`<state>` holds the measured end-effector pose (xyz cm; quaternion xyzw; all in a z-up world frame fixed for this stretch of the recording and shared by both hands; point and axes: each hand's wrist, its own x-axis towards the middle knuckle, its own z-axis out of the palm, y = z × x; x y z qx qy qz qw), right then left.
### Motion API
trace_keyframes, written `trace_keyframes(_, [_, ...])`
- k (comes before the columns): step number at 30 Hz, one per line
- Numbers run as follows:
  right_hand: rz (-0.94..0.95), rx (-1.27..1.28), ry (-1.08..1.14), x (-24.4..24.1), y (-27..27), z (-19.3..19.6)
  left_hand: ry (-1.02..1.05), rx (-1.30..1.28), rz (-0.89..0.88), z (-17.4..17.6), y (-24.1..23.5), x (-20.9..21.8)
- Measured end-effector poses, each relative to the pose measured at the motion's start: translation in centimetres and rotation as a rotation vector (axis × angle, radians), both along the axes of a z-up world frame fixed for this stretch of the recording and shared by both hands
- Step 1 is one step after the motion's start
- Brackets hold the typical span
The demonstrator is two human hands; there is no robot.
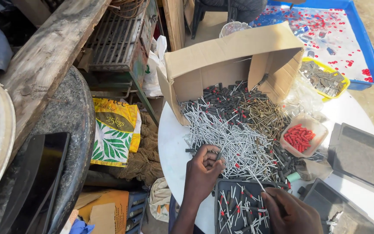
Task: Sorting small electrical components from a pile into a tray
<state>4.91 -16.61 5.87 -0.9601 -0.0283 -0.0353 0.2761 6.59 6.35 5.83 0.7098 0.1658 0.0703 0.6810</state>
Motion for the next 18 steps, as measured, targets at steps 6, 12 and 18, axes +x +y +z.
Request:
trace_keyframes(6, [0.092, 0.049, -0.056, 0.8, -1.0, -1.4, -0.036, -0.279, 0.03, -2.7, -1.8, 1.6])
trace_keyframes(12, [0.048, 0.622, 0.007, 2.3, -0.7, -0.3, -0.123, -0.77, -0.183, -0.7, -2.5, -1.0])
trace_keyframes(18, [0.07, 1.005, 0.099, 2.6, 0.6, -1.7, 0.004, -0.706, -0.256, 0.9, -3.4, -2.4])
